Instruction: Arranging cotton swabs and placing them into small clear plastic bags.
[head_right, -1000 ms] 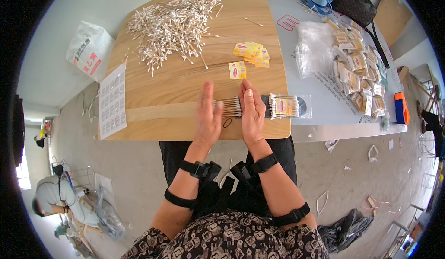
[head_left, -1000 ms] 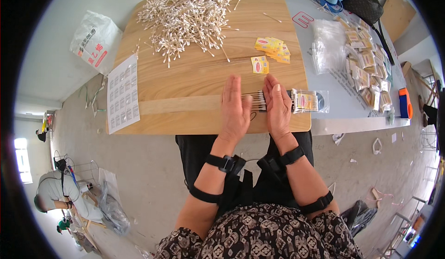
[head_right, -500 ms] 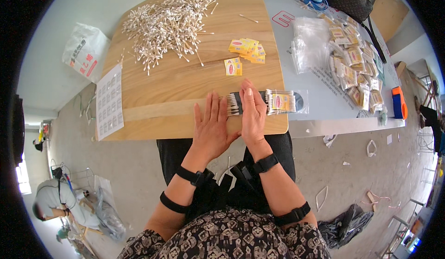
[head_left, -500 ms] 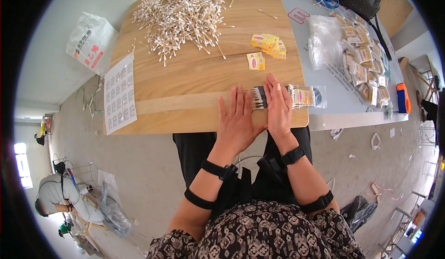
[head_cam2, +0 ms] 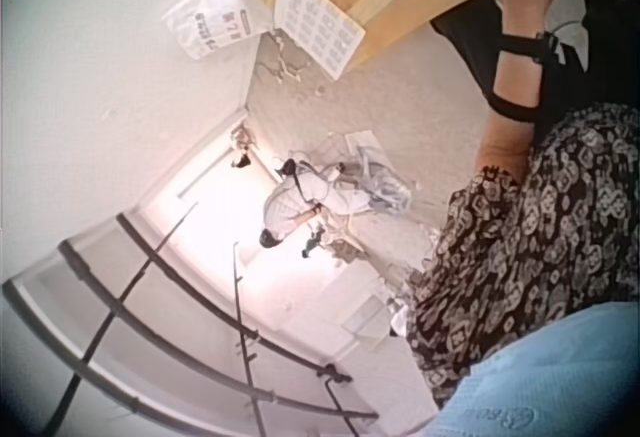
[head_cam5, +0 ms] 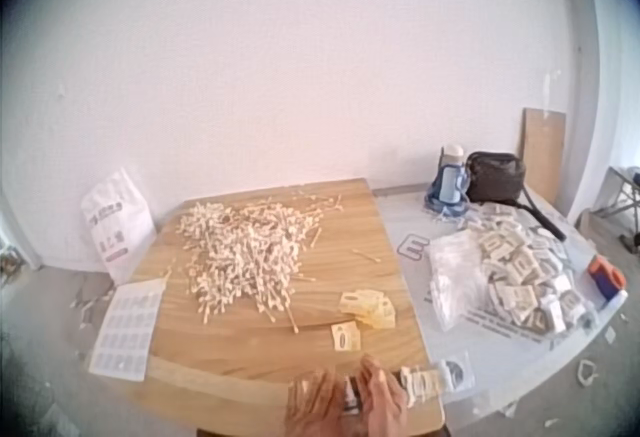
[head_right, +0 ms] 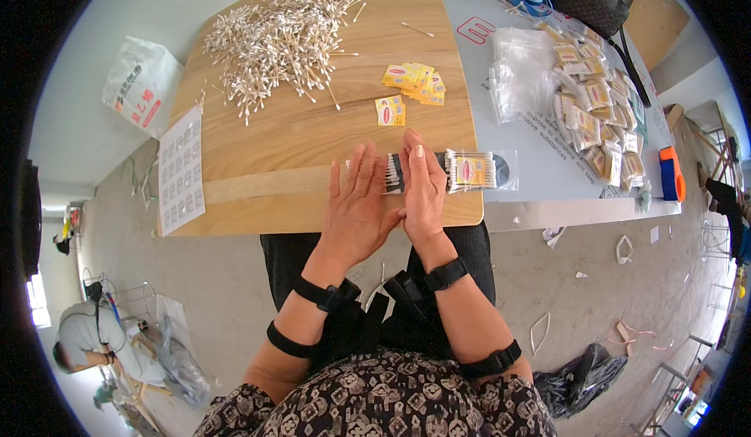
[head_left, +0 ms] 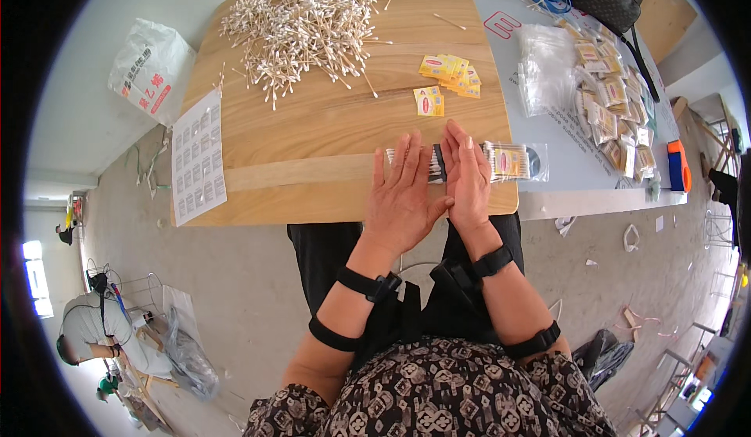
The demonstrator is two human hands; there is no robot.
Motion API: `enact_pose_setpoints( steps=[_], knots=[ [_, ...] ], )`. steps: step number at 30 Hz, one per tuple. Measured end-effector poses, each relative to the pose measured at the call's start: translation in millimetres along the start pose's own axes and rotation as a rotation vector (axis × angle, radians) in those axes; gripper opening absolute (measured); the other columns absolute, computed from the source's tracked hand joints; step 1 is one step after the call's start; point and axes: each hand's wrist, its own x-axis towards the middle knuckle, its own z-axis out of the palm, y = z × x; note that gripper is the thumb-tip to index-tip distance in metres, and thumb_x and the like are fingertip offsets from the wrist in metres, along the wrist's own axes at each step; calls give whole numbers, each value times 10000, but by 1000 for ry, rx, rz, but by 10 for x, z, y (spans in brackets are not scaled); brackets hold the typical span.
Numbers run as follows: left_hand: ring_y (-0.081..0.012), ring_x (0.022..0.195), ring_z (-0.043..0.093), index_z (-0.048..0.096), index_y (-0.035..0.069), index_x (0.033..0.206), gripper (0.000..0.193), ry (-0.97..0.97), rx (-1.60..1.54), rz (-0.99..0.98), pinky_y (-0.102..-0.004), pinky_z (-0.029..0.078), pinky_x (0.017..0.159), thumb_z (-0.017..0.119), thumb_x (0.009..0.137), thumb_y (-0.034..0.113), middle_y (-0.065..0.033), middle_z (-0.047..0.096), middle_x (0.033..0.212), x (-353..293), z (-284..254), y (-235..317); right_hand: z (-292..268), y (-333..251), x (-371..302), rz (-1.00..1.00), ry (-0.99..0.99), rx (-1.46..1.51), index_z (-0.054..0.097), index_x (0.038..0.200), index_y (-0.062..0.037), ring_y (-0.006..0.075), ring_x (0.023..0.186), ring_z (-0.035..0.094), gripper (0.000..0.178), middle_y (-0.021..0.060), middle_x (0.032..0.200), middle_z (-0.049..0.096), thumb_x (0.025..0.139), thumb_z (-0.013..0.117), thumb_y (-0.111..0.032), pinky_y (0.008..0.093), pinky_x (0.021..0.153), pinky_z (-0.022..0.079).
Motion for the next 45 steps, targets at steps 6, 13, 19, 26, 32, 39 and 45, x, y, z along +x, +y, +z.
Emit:
enact_pose_setpoints(
  steps=[6,13,19,26,32,39,45],
  knots=[
    [-353,1510,93,308,64,1524,883,-49,23,-112,-599,14,1181,601,862,569,-208,231,1591,22,35,31,-17,-24,-18,-23,-51,-23,430,1390,92,241,1380,404,499,176,1451,449,1070,406,-291,370,1188,291],
    [-386,1495,123,284,-19,1506,732,162,-257,-131,-558,98,1187,502,980,441,-251,199,1581,49,128,-159,-20,-2,-22,-3,-49,-87,429,1389,101,243,1384,400,523,183,1452,446,1069,407,-312,371,1195,276],
    [-372,1458,241,298,-63,1481,598,545,-928,-440,-430,201,1184,421,1051,334,-263,264,1555,194,268,-223,102,102,50,-77,-27,-82,407,1409,101,236,1384,396,537,180,1455,442,1073,388,-317,363,1195,274],
    [-319,1441,316,330,-26,1490,557,462,-1090,-326,-381,238,1179,429,1045,294,-219,332,1545,188,272,-275,40,109,114,-81,-38,-71,510,1351,60,160,1191,528,431,111,1340,557,1012,548,-203,270,1026,407],
    [-331,1487,200,296,4,1511,746,46,-112,-100,-488,148,1206,585,914,346,-197,250,1588,-47,-17,-207,-193,-252,157,-262,-309,-938,664,983,-19,266,864,646,167,125,967,638,818,668,3,349,756,507],
    [-302,1500,180,259,26,1531,797,-75,-69,-132,-502,111,1205,579,916,420,-174,222,1606,-82,20,-164,-148,-264,238,-387,-437,-1182,622,835,-20,397,820,612,41,154,867,612,819,631,-56,475,702,485],
    [-302,1499,182,263,25,1529,803,-50,-38,-103,-507,112,1203,573,920,446,-168,224,1606,-104,57,-170,-46,-270,305,-233,-320,-1287,633,773,-12,390,809,633,43,181,812,648,785,612,-47,465,717,508]
  ],
)
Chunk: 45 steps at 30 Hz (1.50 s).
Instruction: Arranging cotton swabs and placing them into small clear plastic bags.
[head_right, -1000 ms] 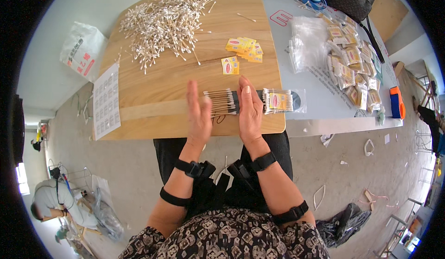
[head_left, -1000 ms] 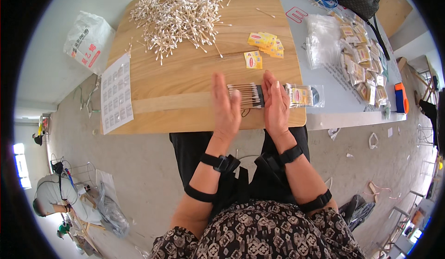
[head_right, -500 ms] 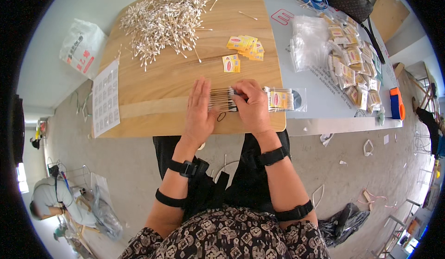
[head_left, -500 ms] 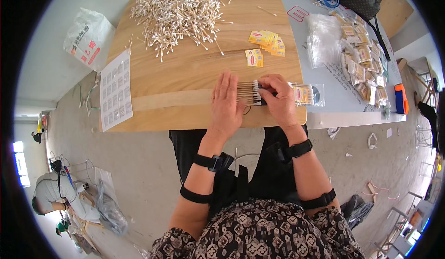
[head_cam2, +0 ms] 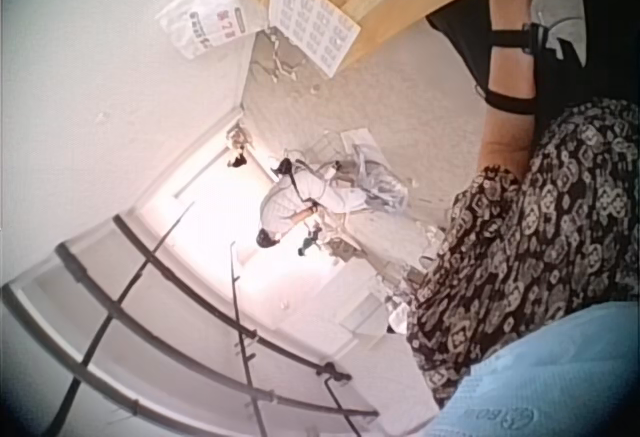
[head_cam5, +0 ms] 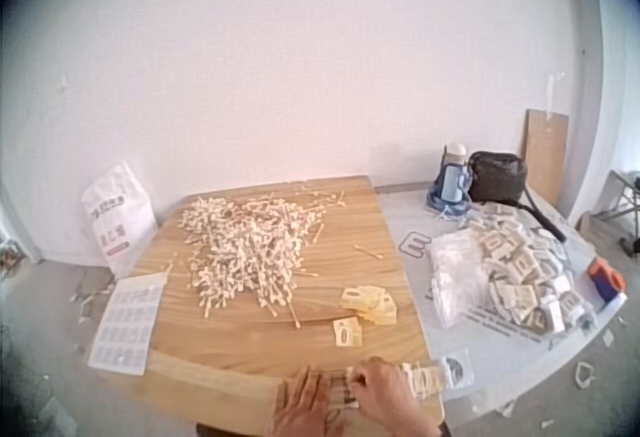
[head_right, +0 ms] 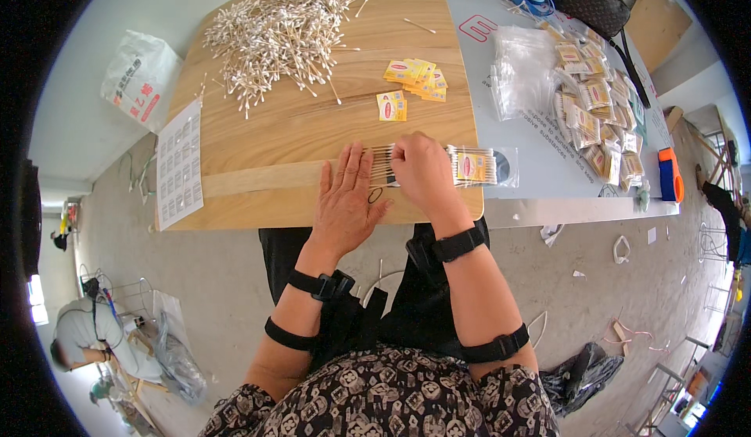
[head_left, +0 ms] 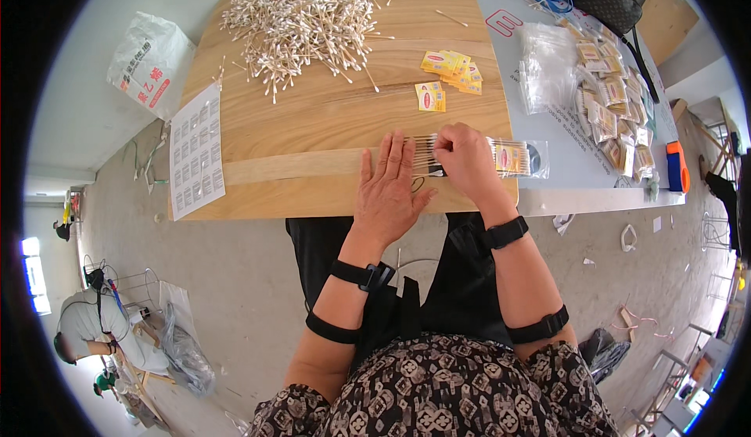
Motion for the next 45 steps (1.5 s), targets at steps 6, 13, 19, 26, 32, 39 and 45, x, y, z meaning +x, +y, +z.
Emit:
enact_pose_setpoints(
  steps=[6,13,19,26,32,39,45],
  knots=[
    [-302,1496,191,267,17,1524,811,25,-4,9,-512,108,1202,563,923,474,-165,231,1603,4,-1,-3,-30,-94,85,147,-41,-56,626,735,-16,377,786,638,25,172,787,658,753,612,-27,450,709,512],
    [-364,1475,213,241,-43,1514,674,446,-709,-102,-440,180,1195,496,1011,327,-237,220,1585,133,141,-146,135,84,-103,84,277,342,652,980,0,285,905,655,140,153,1028,669,898,605,-103,368,793,514],
    [-332,1464,247,252,-71,1499,590,549,-1128,-283,-396,209,1184,395,1066,304,-240,223,1583,333,246,88,461,30,-183,92,325,920,518,1344,45,228,1364,407,423,143,1476,454,1057,447,-257,319,1139,294],
    [-291,1426,344,407,-20,1442,514,463,-1125,-191,-374,279,1151,543,997,198,-209,394,1513,260,171,-79,187,160,-227,66,257,1014,605,1232,15,211,1195,548,307,114,1333,572,929,607,-33,309,1023,426],
    [-364,1409,347,475,15,1381,534,269,-351,119,-456,295,1149,640,894,161,-154,416,1489,76,-75,-147,-226,94,-333,-273,-73,68,638,880,-27,316,892,610,179,120,916,593,723,697,35,381,772,512],
    [-247,1507,163,305,55,1519,757,-2,5,58,-482,106,1217,555,927,455,-118,195,1623,9,0,16,-158,93,-316,-298,-17,13,604,822,-23,340,848,606,71,136,866,580,793,665,-43,426,740,501],
    [-272,1504,164,289,39,1521,746,-33,-20,42,-475,109,1219,594,924,366,-140,209,1614,16,-50,42,-107,85,-301,-122,31,-18,577,806,-14,355,770,605,69,167,803,582,788,643,-25,421,688,495]
  ],
)
